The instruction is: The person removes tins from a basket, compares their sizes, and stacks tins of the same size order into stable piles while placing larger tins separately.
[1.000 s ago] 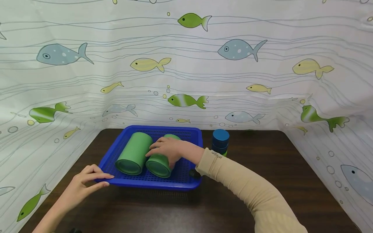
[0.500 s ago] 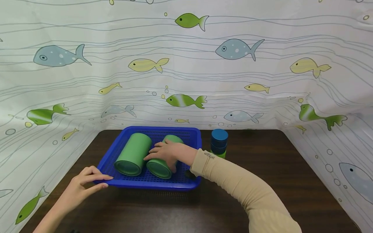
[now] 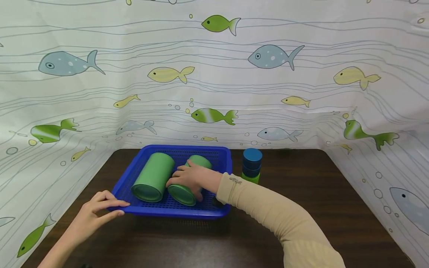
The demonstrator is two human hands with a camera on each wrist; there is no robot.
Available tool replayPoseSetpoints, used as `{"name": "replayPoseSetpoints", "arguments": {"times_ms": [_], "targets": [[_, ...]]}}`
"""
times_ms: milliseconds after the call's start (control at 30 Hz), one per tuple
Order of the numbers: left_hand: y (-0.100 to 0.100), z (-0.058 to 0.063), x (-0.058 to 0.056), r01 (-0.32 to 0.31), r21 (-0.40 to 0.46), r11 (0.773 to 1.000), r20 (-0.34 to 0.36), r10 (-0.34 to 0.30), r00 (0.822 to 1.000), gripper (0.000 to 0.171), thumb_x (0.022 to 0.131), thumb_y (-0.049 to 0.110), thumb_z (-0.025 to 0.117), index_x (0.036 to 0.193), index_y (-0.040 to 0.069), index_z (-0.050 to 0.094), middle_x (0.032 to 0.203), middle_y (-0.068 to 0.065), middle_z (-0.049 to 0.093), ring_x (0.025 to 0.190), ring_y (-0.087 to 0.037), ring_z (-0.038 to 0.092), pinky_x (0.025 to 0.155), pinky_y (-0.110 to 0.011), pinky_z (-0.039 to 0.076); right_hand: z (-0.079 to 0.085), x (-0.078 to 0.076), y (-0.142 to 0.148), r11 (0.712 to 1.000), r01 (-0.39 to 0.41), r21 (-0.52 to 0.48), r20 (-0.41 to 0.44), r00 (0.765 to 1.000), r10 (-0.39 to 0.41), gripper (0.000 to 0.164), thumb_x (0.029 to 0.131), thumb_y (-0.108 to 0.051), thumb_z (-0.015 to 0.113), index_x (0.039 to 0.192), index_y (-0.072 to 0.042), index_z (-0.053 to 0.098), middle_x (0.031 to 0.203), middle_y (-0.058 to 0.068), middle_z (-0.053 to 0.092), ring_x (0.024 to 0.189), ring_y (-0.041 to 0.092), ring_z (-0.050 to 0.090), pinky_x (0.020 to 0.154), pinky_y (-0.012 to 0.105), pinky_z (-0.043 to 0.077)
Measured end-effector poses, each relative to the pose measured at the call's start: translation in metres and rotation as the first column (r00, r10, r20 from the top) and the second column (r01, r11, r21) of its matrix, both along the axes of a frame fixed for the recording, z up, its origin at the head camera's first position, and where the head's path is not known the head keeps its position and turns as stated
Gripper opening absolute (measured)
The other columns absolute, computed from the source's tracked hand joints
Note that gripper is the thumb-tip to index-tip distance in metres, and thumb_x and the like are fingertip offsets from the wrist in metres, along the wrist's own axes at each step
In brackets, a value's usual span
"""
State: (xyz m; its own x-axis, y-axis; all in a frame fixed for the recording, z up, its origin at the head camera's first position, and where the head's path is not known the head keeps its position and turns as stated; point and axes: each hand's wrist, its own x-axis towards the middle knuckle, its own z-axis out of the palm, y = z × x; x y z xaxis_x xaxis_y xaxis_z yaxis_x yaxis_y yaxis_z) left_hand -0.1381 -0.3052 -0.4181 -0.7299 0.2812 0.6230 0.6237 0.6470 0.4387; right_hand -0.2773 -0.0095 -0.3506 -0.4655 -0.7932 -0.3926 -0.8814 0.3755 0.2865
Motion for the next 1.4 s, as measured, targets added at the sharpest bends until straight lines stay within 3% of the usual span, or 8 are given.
{"name": "replayPoseSetpoints", "arguments": {"times_ms": [400, 600, 800, 1100, 1400], "targets": [[0.0018, -0.0017, 0.0009, -0.022, 0.005, 1.000, 0.005, 0.022, 1.000, 0.042, 0.067, -0.007, 0.083, 0.098, 0.020, 0.079, 0.085, 0.010, 0.054, 0.086, -0.002, 0.041, 0.070, -0.019, 0.032, 0.0001, -0.0009, 0.0001, 1.000, -0.002, -0.019, 0.038, 0.999, 0.003, 0.120, 0.062, -0.053, 0.090, 0.155, -0.046, 0.014, 0.164, -0.006, 0.025, 0.155, 0.029, 0.015, 0.122, 0.058, 0.016], [0.0021, -0.0016, 0.0010, -0.024, 0.009, 1.000, 0.004, 0.024, 1.000, 0.042, 0.067, -0.007, 0.084, 0.097, 0.021, 0.079, 0.085, 0.009, 0.054, 0.086, -0.002, 0.042, 0.070, -0.019, 0.033, -0.0004, -0.0011, 0.0000, 0.999, 0.012, -0.030, 0.062, 0.998, -0.010, 0.118, 0.063, -0.049, 0.091, 0.154, -0.045, 0.016, 0.163, -0.005, 0.025, 0.154, 0.032, 0.017, 0.122, 0.059, 0.015], [0.0015, -0.0043, -0.0005, 0.002, 0.020, 1.000, -0.027, -0.001, 1.000, 0.044, 0.063, -0.010, 0.084, 0.096, 0.018, 0.079, 0.084, 0.008, 0.054, 0.084, -0.004, 0.041, 0.069, -0.018, 0.032, -0.0006, 0.0018, -0.0008, 0.999, 0.033, -0.001, 0.021, 0.999, -0.033, 0.120, 0.062, -0.046, 0.093, 0.154, -0.045, 0.016, 0.162, -0.005, 0.027, 0.153, 0.032, 0.022, 0.121, 0.058, 0.019], [0.0015, -0.0036, -0.0006, -0.005, 0.016, 1.000, -0.020, 0.006, 1.000, 0.043, 0.064, -0.009, 0.084, 0.096, 0.019, 0.079, 0.084, 0.011, 0.054, 0.084, -0.002, 0.040, 0.069, -0.017, 0.032, -0.0023, 0.0029, -0.0017, 0.999, 0.027, -0.017, -0.011, 1.000, -0.027, 0.116, 0.063, -0.037, 0.095, 0.152, -0.044, 0.022, 0.159, -0.006, 0.033, 0.150, 0.028, 0.028, 0.120, 0.058, 0.022], [0.0023, 0.0028, 0.0025, -0.015, -0.020, 1.000, 0.007, 0.015, 1.000, 0.041, 0.069, -0.003, 0.084, 0.099, 0.025, 0.078, 0.086, 0.017, 0.053, 0.085, 0.002, 0.040, 0.069, -0.018, 0.033, -0.0030, -0.0036, -0.0001, 1.000, -0.004, -0.019, 0.012, 1.000, 0.004, 0.112, 0.068, -0.040, 0.091, 0.154, -0.043, 0.020, 0.160, -0.005, 0.032, 0.151, 0.027, 0.026, 0.120, 0.058, 0.023]]}}
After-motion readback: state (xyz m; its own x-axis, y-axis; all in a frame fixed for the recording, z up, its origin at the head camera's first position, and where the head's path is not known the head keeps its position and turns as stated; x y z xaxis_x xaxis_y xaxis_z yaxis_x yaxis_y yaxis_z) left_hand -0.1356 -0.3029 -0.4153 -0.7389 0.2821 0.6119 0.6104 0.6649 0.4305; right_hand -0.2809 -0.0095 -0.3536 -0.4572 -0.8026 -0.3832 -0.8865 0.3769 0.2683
